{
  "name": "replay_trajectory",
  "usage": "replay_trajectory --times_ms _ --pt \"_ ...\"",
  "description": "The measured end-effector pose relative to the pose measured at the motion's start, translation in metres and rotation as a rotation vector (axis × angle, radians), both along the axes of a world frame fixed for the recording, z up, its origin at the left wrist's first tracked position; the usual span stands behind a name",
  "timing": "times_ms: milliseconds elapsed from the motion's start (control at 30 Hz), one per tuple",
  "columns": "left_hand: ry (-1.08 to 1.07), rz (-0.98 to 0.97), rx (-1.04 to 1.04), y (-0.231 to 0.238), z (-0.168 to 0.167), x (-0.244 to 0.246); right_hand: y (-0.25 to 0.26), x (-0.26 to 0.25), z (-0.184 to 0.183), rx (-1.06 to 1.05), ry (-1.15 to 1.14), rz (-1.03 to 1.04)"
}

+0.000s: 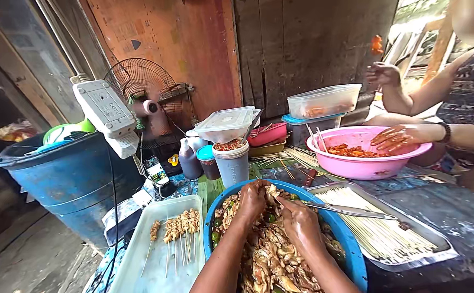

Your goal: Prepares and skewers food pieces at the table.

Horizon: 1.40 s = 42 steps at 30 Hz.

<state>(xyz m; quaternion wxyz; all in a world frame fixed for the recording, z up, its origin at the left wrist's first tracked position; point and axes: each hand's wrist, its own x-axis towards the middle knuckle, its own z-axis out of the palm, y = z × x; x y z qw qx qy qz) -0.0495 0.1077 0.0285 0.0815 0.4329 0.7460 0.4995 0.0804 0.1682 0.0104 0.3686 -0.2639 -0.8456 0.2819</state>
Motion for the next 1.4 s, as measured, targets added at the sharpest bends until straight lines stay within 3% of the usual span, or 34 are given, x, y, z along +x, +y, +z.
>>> replay_trajectory --times_ms 100,267,300,367,500,633,800,967,1400 --pt "-0.089 0.000 -0.023 0.000 -0.001 -0.011 0.003 0.007 0.003 -0.064 0.003 -0.061" --pt "0.143 0.106 -0.627 0.004 -0.002 -0.013 0.007 0.013 0.002 -0.063 -0.026 -0.072" --pt "0.121 0.103 -0.603 0.003 -0.003 -0.016 0.007 0.014 0.002 -0.069 -0.041 -0.069" --pt "-0.003 0.107 -0.361 -0.003 -0.007 -0.026 0.007 0.016 0.002 -0.068 -0.038 -0.061" --pt "-0.609 0.015 0.127 -0.011 -0.013 -0.034 0.006 0.017 0.001 -0.053 -0.041 -0.029" --pt "-0.899 0.038 0.284 -0.008 -0.009 -0.033 0.004 0.015 -0.002 -0.030 -0.047 0.036" --pt "-0.966 0.081 0.373 -0.007 -0.006 -0.031 0.003 0.016 -0.004 -0.035 -0.060 0.066" --pt "-0.847 0.063 0.354 -0.007 -0.010 -0.029 -0.001 0.014 -0.002 -0.015 -0.106 0.094" --pt "-0.059 0.139 0.049 -0.006 -0.006 -0.017 -0.003 0.012 0.005 -0.102 -0.093 0.072"
